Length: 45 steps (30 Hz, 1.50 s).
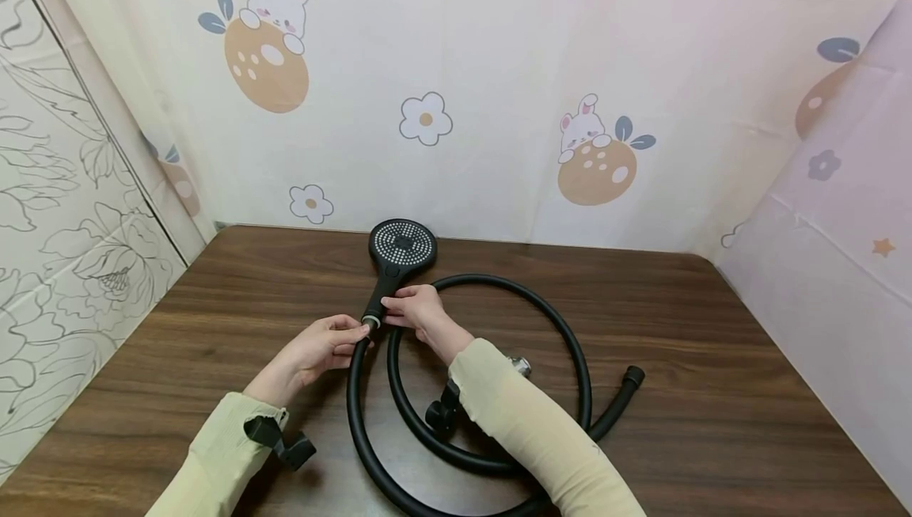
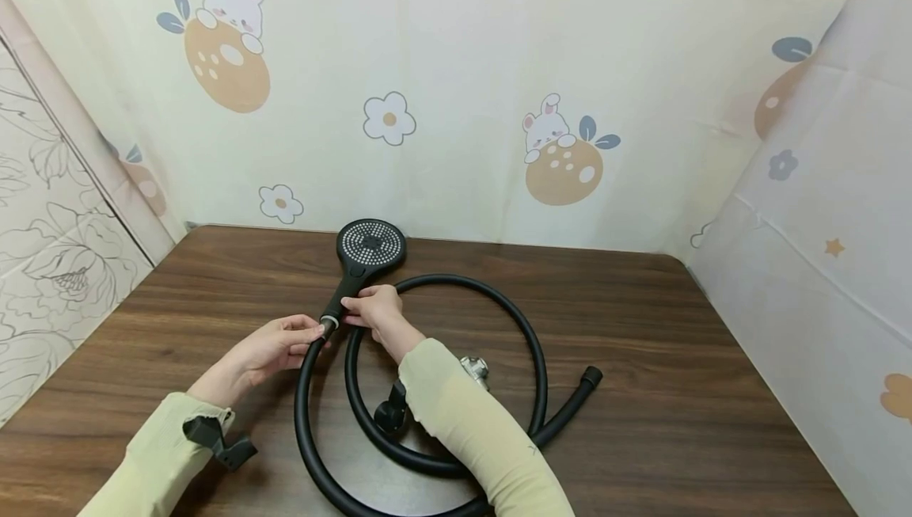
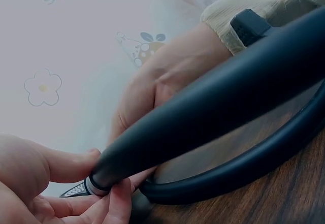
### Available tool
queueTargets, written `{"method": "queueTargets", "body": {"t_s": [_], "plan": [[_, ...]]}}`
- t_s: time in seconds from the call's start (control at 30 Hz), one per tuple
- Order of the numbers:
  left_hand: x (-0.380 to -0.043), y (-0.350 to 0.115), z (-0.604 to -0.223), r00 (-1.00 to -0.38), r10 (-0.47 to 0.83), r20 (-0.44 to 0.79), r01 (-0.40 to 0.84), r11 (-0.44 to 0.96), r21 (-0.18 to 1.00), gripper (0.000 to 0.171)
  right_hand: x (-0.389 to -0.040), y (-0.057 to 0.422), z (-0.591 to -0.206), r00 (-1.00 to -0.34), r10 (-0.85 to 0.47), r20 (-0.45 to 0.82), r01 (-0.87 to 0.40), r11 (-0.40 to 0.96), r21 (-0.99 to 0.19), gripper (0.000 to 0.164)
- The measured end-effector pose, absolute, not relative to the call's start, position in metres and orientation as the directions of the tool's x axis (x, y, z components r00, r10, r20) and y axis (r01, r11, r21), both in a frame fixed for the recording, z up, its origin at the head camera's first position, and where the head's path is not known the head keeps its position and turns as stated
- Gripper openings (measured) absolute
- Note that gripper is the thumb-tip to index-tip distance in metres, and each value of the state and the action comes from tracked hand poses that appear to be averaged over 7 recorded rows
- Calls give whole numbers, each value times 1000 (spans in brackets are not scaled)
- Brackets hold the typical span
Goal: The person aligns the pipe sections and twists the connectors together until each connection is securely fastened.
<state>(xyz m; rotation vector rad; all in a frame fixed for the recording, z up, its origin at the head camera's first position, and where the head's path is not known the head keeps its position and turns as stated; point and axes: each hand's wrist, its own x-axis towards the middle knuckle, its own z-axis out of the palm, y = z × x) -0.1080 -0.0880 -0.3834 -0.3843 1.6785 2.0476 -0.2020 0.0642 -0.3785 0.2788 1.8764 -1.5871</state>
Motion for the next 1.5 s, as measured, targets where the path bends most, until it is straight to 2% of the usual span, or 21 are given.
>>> {"method": "queueTargets", "body": {"t_s": [0.4, 0.73, 0.9, 1.1, 1.5], "plan": [[-108, -90, -384, -832, 162, -531, -547, -81, 833, 14, -198, 63, -373, -788, -200, -583, 522, 285, -804, 34], [-107, -91, -386, -840, 176, -513, -523, -14, 852, 28, -198, 66, -367, -751, -247, -612, 535, 315, -784, 34], [-109, -87, -386, -835, 91, -543, -541, 47, 840, 30, -199, 69, -360, -741, -269, -615, 541, 303, -785, 31], [-109, -84, -385, -824, 33, -565, -563, 51, 825, 36, -200, 75, -356, -729, -322, -605, 544, 266, -796, 31], [-108, -87, -379, -842, 37, -538, -538, 28, 843, 21, -206, 96, -346, -716, -369, -593, 501, 319, -804, 27]]}}
